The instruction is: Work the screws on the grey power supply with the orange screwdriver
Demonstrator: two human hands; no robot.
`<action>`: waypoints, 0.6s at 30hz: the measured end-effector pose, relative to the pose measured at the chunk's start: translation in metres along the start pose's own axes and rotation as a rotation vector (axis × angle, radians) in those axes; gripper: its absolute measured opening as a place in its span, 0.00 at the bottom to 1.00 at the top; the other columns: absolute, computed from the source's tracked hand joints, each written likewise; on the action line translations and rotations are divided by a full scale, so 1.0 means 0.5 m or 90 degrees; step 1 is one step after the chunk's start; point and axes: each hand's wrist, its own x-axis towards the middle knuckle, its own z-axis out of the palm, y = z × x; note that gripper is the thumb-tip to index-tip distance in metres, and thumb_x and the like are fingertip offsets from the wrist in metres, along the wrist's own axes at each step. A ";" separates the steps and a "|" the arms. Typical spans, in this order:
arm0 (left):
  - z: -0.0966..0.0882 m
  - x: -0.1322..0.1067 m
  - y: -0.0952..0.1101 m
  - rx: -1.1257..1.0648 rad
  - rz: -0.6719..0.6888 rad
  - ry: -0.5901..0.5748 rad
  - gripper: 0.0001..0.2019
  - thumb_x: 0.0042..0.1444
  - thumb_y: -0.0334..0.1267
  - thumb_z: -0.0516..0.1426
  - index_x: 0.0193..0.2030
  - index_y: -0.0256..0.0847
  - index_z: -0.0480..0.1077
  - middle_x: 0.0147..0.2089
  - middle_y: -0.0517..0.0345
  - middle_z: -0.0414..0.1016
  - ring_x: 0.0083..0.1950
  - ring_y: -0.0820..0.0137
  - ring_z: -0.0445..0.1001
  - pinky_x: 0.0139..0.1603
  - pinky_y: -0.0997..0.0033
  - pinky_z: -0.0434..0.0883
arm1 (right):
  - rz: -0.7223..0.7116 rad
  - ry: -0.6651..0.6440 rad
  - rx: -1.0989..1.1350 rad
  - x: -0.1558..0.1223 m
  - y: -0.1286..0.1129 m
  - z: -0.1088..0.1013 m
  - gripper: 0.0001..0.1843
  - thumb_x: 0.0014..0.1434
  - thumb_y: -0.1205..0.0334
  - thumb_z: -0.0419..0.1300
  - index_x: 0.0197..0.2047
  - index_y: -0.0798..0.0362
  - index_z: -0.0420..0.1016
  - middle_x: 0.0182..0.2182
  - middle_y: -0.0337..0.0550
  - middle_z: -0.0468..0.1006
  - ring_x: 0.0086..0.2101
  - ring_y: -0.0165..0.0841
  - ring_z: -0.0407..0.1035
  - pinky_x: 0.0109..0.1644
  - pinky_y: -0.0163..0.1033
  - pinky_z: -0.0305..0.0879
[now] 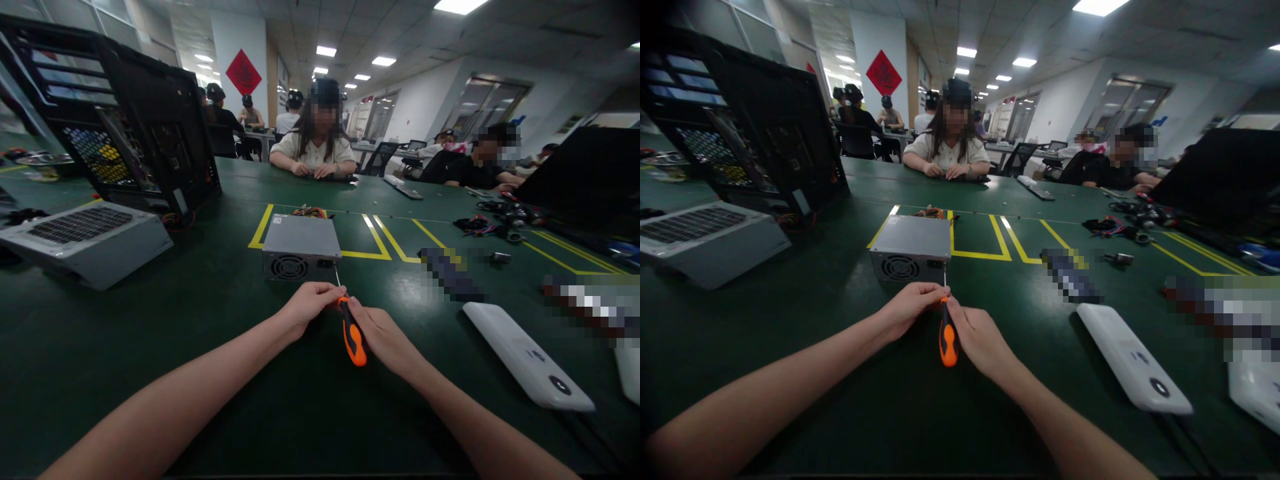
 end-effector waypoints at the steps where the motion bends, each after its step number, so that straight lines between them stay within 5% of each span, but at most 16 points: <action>1: 0.001 0.001 0.000 -0.019 -0.003 0.001 0.12 0.47 0.44 0.59 0.27 0.35 0.70 0.28 0.59 0.71 0.32 0.74 0.67 0.38 0.72 0.62 | -0.108 0.064 -0.087 0.002 0.005 -0.010 0.17 0.57 0.54 0.50 0.23 0.54 0.67 0.18 0.38 0.64 0.20 0.27 0.57 0.25 0.34 0.54; 3: 0.002 0.001 0.001 -0.050 -0.009 0.000 0.12 0.46 0.44 0.60 0.25 0.35 0.69 0.26 0.60 0.70 0.30 0.75 0.67 0.37 0.72 0.62 | -0.334 0.165 -0.203 0.000 0.013 -0.030 0.05 0.56 0.64 0.52 0.31 0.52 0.67 0.26 0.39 0.67 0.25 0.29 0.61 0.29 0.36 0.58; 4: 0.002 0.001 0.001 -0.064 -0.009 -0.006 0.13 0.45 0.44 0.60 0.24 0.35 0.68 0.26 0.61 0.69 0.29 0.76 0.67 0.37 0.73 0.62 | -0.446 0.183 -0.246 -0.004 0.015 -0.037 0.08 0.54 0.69 0.52 0.37 0.51 0.67 0.31 0.42 0.69 0.30 0.30 0.64 0.33 0.37 0.60; 8: 0.000 0.000 0.003 -0.101 -0.001 -0.015 0.15 0.44 0.46 0.61 0.22 0.35 0.65 0.22 0.63 0.66 0.24 0.79 0.62 0.29 0.76 0.59 | -0.749 0.039 -0.444 -0.027 0.005 -0.044 0.27 0.49 0.75 0.53 0.51 0.44 0.64 0.52 0.47 0.66 0.49 0.39 0.61 0.49 0.47 0.60; 13: 0.001 0.004 -0.002 -0.125 -0.012 0.000 0.18 0.42 0.48 0.61 0.21 0.36 0.61 0.20 0.65 0.63 0.22 0.80 0.61 0.26 0.77 0.58 | -0.712 -0.190 -0.503 -0.039 -0.020 -0.026 0.26 0.54 0.72 0.53 0.55 0.43 0.61 0.55 0.44 0.64 0.54 0.36 0.59 0.58 0.49 0.54; 18: -0.016 -0.001 0.000 0.165 0.169 0.084 0.16 0.55 0.48 0.50 0.28 0.37 0.66 0.23 0.62 0.66 0.26 0.76 0.65 0.32 0.74 0.63 | -0.605 -0.118 -0.448 -0.032 0.010 -0.038 0.25 0.54 0.72 0.55 0.53 0.39 0.65 0.54 0.39 0.67 0.52 0.37 0.61 0.55 0.49 0.58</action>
